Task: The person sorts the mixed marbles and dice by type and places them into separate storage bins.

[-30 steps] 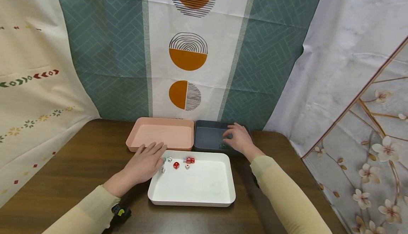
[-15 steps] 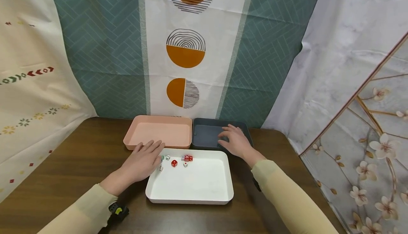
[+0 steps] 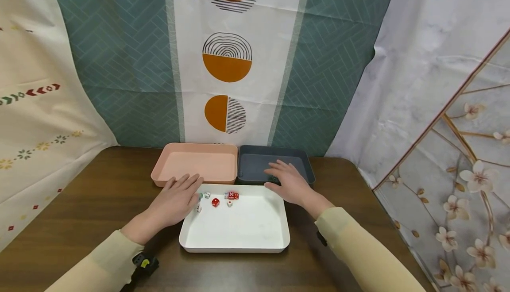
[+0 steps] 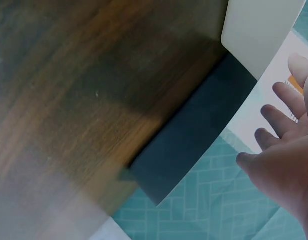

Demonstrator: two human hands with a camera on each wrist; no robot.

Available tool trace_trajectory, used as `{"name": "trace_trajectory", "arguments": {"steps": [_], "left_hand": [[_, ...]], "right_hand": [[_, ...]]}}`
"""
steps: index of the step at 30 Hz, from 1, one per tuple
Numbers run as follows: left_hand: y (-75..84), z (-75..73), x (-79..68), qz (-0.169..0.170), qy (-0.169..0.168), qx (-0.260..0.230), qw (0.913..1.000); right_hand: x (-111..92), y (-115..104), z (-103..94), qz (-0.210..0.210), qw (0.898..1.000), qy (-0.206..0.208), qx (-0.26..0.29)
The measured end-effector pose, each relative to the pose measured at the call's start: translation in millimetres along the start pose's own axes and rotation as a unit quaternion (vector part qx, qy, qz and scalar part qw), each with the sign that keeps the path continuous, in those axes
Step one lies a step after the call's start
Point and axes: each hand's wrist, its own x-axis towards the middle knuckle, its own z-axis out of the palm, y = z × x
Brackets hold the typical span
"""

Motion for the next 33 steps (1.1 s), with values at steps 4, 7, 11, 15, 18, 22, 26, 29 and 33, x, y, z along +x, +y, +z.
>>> {"name": "trace_trajectory", "arguments": {"steps": [4,7,11,15,18,22,26,29,33], "left_hand": [[0.6,-1.2,-0.8,0.002,0.000,0.001,1.0000],[0.3,-2.5,-1.4,0.005,0.002,-0.001,1.0000],[-1.6,-3.0,-0.4,0.011,0.004,0.001,0.9999],[-3.3,-3.3,1.0,0.017,0.005,0.014,0.9997],[-3.1,-3.7,0.3,0.019,0.006,0.016,0.9997],[-3.0,-4.8,-0.4,0.015,0.007,0.013,0.9998],[-3.6,-4.3,-0.7,0.008,0.010,0.015,0.9998],[-4.3,-4.2,-1.9,0.006,0.015,0.015,0.9998],[-7.0,-5.3,-6.5,0.000,0.024,0.008,0.9997]], "right_hand": [[-2,-1,2.6,-0.003,1.000,0.002,0.001],[-3,-5,3.1,-0.008,1.000,0.006,0.004],[-2,-12,3.2,-0.016,1.000,0.006,0.015],[2,-23,2.4,-0.023,0.999,0.002,0.024],[5,-31,3.3,-0.024,0.999,-0.006,0.024],[9,-39,5.9,-0.033,0.999,-0.010,0.017],[11,-46,5.2,-0.046,0.999,-0.010,0.016],[13,-48,2.6,-0.048,0.999,-0.008,0.018],[15,-51,-0.1,-0.059,0.998,-0.006,0.016]]}}
